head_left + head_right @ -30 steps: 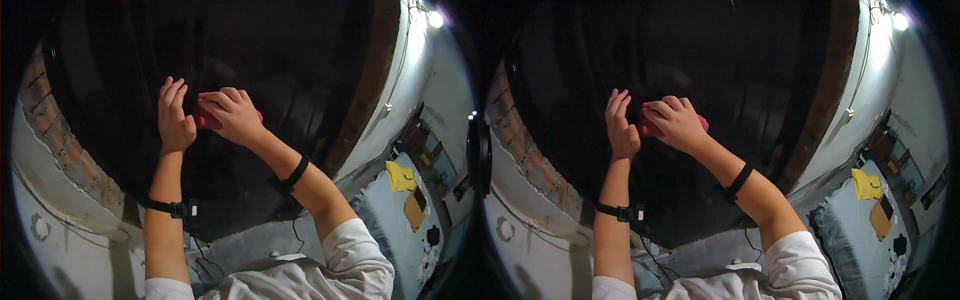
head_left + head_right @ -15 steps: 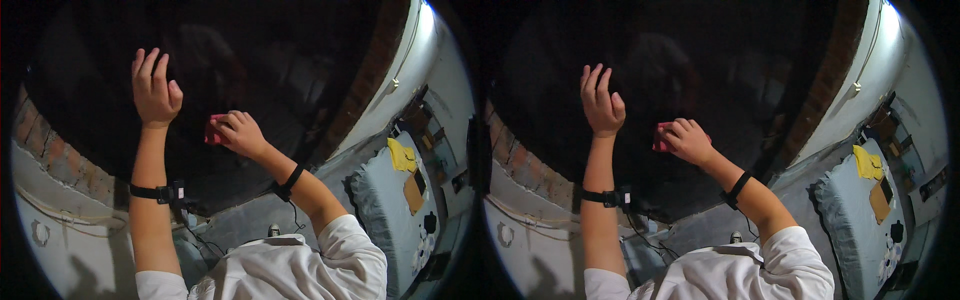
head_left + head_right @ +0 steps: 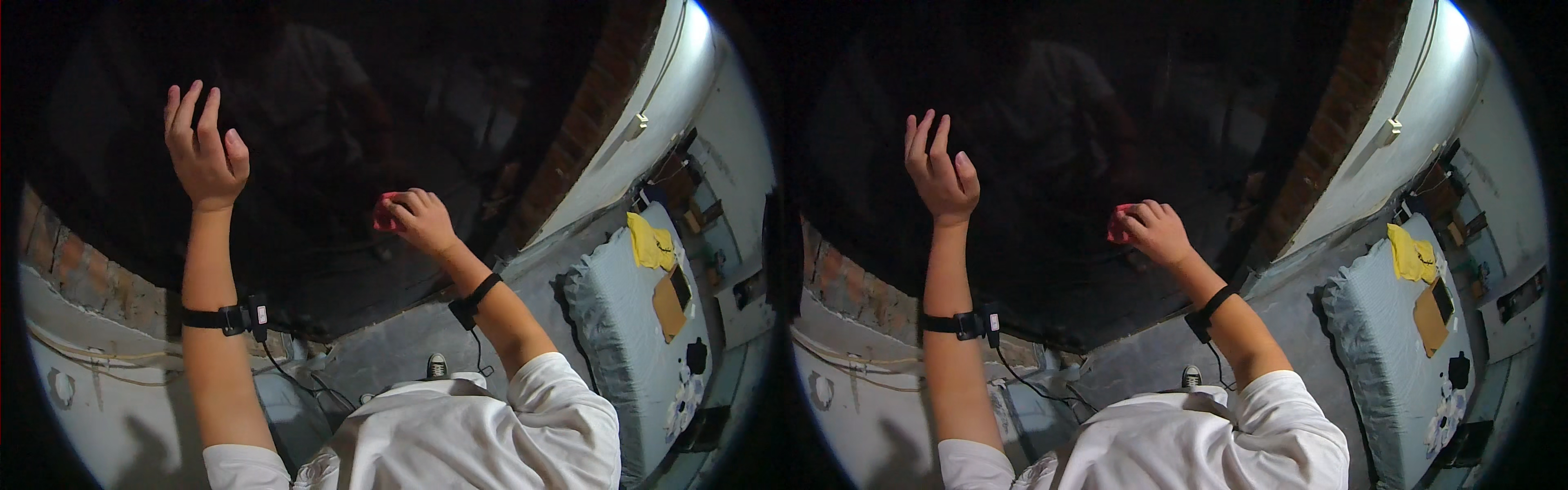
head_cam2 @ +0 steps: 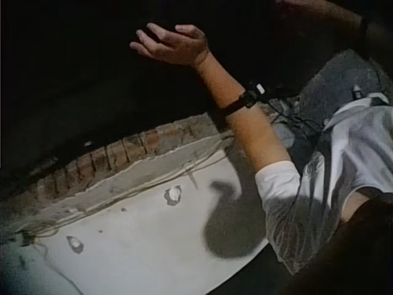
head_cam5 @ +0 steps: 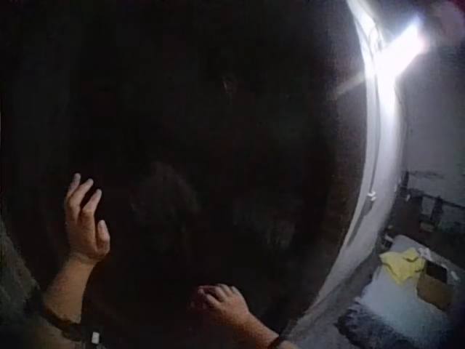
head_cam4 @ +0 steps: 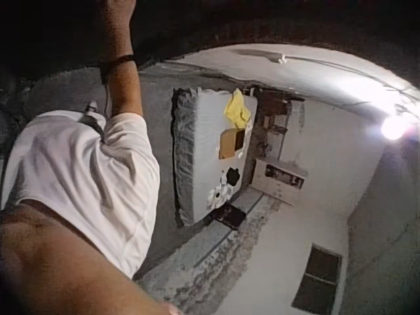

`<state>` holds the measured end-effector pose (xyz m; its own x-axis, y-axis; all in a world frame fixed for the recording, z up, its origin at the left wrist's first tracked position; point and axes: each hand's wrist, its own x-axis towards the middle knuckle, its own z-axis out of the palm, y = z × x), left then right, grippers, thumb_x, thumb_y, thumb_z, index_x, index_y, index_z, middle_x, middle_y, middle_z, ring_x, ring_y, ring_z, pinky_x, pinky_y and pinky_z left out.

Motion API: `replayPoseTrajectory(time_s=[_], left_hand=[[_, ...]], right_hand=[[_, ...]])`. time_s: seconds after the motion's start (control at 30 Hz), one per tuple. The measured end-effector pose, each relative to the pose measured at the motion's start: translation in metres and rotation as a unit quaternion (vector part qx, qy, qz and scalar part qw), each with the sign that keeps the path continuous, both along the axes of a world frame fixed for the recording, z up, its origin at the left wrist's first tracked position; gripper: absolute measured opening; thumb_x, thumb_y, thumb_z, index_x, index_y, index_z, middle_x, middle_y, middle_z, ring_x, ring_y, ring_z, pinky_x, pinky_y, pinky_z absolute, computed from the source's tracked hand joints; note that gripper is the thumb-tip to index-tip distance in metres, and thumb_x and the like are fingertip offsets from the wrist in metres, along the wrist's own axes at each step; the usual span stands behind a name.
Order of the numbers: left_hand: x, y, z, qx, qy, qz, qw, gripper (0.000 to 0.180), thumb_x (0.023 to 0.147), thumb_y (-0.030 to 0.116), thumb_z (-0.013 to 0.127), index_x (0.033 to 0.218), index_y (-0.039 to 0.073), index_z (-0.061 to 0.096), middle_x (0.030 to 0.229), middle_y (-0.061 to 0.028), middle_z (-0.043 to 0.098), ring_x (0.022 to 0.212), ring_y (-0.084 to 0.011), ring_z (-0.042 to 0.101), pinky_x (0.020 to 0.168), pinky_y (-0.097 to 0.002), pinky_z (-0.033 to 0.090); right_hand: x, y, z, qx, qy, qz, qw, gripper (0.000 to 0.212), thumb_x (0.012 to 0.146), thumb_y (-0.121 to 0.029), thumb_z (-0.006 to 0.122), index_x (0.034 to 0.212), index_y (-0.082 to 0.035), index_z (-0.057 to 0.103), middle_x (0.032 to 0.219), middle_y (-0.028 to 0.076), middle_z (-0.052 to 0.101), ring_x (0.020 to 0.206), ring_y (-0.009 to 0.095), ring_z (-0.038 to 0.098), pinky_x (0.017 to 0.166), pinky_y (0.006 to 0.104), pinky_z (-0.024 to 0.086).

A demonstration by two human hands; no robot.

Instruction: Clean a large black circular surface using a red cloth.

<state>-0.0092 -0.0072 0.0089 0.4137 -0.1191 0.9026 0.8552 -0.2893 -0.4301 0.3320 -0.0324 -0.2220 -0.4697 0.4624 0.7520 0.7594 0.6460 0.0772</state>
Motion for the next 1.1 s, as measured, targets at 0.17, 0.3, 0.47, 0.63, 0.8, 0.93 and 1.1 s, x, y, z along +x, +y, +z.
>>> replayPoseTrajectory(time_s=[0.17, 0.3, 0.47, 0.63, 0.8, 0.93, 1.1], left_hand=[[0.002, 0.004, -0.002, 0.004, 0.000, 0.003, 1.000, 0.043, 0.103, 0.024, 0.046, 0.138, 0.005, 0.061, 0.149, -0.0170, 0.054, 0.147, -0.0403, 0.046, 0.125, -0.0543, 0.037], [-0.002, -0.002, 0.003, 0.009, 0.003, 0.016, 1.000, 0.044, 0.104, 0.025, 0.045, 0.139, 0.004, 0.060, 0.149, -0.0180, 0.054, 0.148, -0.0415, 0.045, 0.124, -0.0559, 0.037], [0.003, 0.005, -0.008, 0.010, -0.008, 0.004, 1.000, 0.045, 0.105, 0.027, 0.044, 0.140, 0.004, 0.060, 0.151, -0.0193, 0.054, 0.148, -0.0428, 0.046, 0.124, -0.0577, 0.037], [-0.001, -0.005, -0.006, -0.009, -0.011, 0.000, 1.000, 0.046, 0.105, 0.028, 0.042, 0.141, 0.004, 0.059, 0.151, -0.0197, 0.054, 0.147, -0.0434, 0.046, 0.123, -0.0603, 0.038], [0.001, 0.001, -0.010, -0.019, -0.014, 0.002, 1.000, 0.048, 0.104, 0.028, 0.043, 0.141, 0.002, 0.060, 0.154, -0.0190, 0.051, 0.150, -0.0446, 0.044, 0.123, -0.0625, 0.038], [0.001, 0.000, -0.013, -0.051, -0.031, -0.020, 0.998, 0.046, 0.102, 0.025, 0.046, 0.139, 0.001, 0.060, 0.154, -0.0192, 0.051, 0.151, -0.0468, 0.042, 0.123, -0.0635, 0.036], [0.007, 0.001, -0.013, -0.049, -0.037, 0.001, 0.998, 0.047, 0.101, 0.023, 0.046, 0.139, 0.000, 0.061, 0.154, -0.0196, 0.050, 0.150, -0.0487, 0.043, 0.121, -0.0642, 0.039]], right_hand=[[0.033, 0.012, 0.032, 0.042, 0.033, -0.040, 0.998, 0.062, 0.069, -0.022, 0.087, 0.128, -0.020, 0.070, 0.121, 0.003, 0.066, 0.114, 0.027, 0.064, 0.087, 0.0418, 0.053], [0.048, 0.022, 0.070, 0.111, 0.039, -0.054, 0.992, 0.065, 0.066, -0.022, 0.089, 0.128, -0.019, 0.071, 0.121, 0.002, 0.066, 0.111, 0.027, 0.065, 0.085, 0.0407, 0.053], [0.071, 0.032, 0.130, 0.148, 0.050, -0.096, 0.983, 0.063, 0.066, -0.018, 0.089, 0.126, -0.020, 0.071, 0.123, 0.003, 0.066, 0.114, 0.029, 0.064, 0.093, 0.0432, 0.055], [0.073, 0.033, 0.238, 0.210, 0.082, -0.098, 0.969, 0.055, 0.070, -0.017, 0.089, 0.123, -0.016, 0.072, 0.122, 0.007, 0.065, 0.113, 0.032, 0.064, 0.092, 0.0427, 0.058], [0.077, 0.048, 0.344, 0.252, 0.062, -0.102, 0.960, 0.057, 0.071, -0.021, 0.089, 0.126, -0.019, 0.071, 0.122, 0.004, 0.063, 0.115, 0.031, 0.061, 0.094, 0.0443, 0.056], [0.067, 0.056, 0.419, 0.264, 0.077, -0.107, 0.955, 0.059, 0.072, -0.023, 0.088, 0.128, -0.017, 0.070, 0.124, 0.004, 0.064, 0.117, 0.033, 0.061, 0.094, 0.0453, 0.057], [0.042, 0.061, 0.495, 0.315, 0.079, -0.133, 0.936, 0.053, 0.079, -0.027, 0.085, 0.129, -0.019, 0.070, 0.130, 0.003, 0.065, 0.121, 0.033, 0.062, 0.097, 0.0465, 0.058]])
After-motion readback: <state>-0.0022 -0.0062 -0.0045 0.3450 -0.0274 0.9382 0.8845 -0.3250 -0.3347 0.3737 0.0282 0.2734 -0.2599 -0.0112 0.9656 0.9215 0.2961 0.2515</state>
